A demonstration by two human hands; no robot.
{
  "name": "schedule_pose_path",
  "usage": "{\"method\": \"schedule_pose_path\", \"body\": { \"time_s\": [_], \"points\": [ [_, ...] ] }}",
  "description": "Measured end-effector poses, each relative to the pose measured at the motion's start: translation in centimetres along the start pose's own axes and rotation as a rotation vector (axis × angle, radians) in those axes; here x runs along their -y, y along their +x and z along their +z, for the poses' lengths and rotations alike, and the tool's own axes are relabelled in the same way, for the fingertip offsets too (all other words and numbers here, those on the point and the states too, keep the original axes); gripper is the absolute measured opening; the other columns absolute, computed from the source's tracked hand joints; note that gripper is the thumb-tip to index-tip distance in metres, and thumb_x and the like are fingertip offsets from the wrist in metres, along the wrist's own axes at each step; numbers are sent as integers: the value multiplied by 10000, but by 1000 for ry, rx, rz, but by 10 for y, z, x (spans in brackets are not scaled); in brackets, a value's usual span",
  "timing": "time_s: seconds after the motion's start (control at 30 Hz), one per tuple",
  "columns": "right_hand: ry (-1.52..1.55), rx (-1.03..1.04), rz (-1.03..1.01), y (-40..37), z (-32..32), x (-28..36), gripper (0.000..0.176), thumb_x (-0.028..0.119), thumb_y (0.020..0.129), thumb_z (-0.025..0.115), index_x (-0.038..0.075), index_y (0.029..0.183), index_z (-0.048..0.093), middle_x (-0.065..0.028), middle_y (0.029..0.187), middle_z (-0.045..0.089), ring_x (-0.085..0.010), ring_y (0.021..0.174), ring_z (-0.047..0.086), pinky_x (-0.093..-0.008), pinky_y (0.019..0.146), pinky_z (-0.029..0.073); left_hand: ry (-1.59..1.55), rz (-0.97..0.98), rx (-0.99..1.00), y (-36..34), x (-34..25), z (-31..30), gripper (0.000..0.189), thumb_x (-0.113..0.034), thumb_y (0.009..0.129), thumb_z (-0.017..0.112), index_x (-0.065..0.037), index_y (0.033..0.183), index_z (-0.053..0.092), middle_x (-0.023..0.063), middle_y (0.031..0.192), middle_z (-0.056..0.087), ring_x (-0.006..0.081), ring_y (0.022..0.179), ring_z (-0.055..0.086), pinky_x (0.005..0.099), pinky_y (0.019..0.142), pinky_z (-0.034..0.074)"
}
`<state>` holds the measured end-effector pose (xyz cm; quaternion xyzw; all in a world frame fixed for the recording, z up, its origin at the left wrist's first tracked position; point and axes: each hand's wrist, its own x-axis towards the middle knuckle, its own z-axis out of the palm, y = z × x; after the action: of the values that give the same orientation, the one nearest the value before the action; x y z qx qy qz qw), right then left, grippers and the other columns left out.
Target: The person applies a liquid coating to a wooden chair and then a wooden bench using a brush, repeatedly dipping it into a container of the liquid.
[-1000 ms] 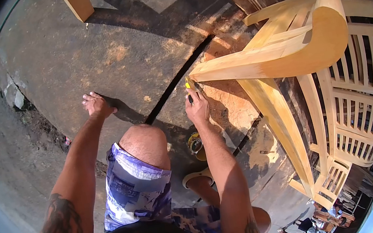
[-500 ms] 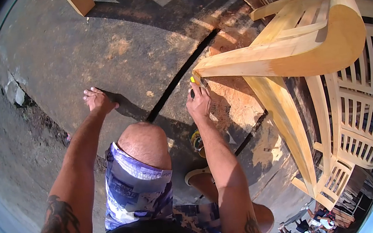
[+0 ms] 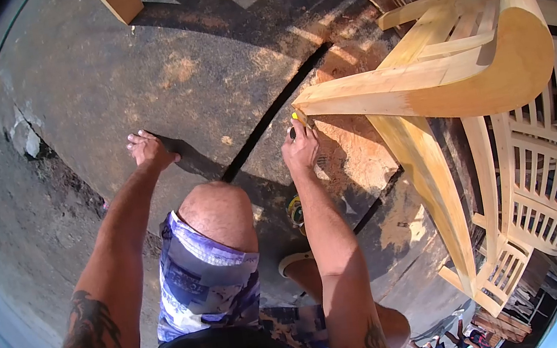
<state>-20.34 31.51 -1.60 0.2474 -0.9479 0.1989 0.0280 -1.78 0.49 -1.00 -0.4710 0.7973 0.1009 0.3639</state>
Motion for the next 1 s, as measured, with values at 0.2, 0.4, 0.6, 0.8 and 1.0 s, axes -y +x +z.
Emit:
{"method": "schedule_pose_path", "body": {
  "time_s": [0.2, 0.4, 0.6, 0.8, 1.0],
  "points": [
    [135, 4, -158, -1, -3, 22, 386, 30, 818, 698, 70, 1202, 676, -168, 976, 708, -378, 884, 630, -465, 833, 508, 13, -1, -2, -4, -1, -6, 1356, -541, 658, 894, 139, 1531, 110, 421, 1554, 177, 563, 1419, 295, 524, 1162, 341],
    [53, 23, -25, 1, -9, -7, 405, 30, 815, 701, 89, 1215, 673, -172, 975, 713, -375, 894, 634, -465, 826, 507, -34, 3, -22, 0, 0, -1, 1349, -500, 650, 914, 144, 1527, 118, 425, 1550, 180, 571, 1410, 302, 533, 1161, 340],
    [204, -186, 49, -23, -19, 20, 358, 51, 850, 705, 91, 1203, 662, -155, 1001, 705, -329, 862, 661, -417, 767, 520, -27, 12, -10, 0, 3, -3, 1356, -510, 650, 911, 142, 1528, 110, 428, 1552, 166, 576, 1408, 302, 547, 1142, 365],
    [1257, -58, 757, -36, -65, 34, 311, 95, 932, 651, 58, 1238, 614, -57, 1031, 645, -159, 872, 634, -304, 768, 530, 54, -3, 4, 7, 2, 0, 1321, -562, 686, 871, 119, 1541, 129, 419, 1553, 188, 564, 1405, 320, 530, 1058, 463],
    [1464, 280, 874, -58, -99, 20, 387, 67, 906, 572, 43, 1293, 555, -110, 1077, 650, -221, 882, 644, -395, 760, 560, 8, -4, 6, 4, 3, -4, 1353, -535, 657, 898, 121, 1540, 110, 419, 1557, 170, 567, 1409, 310, 547, 1103, 415]
  ]
}}
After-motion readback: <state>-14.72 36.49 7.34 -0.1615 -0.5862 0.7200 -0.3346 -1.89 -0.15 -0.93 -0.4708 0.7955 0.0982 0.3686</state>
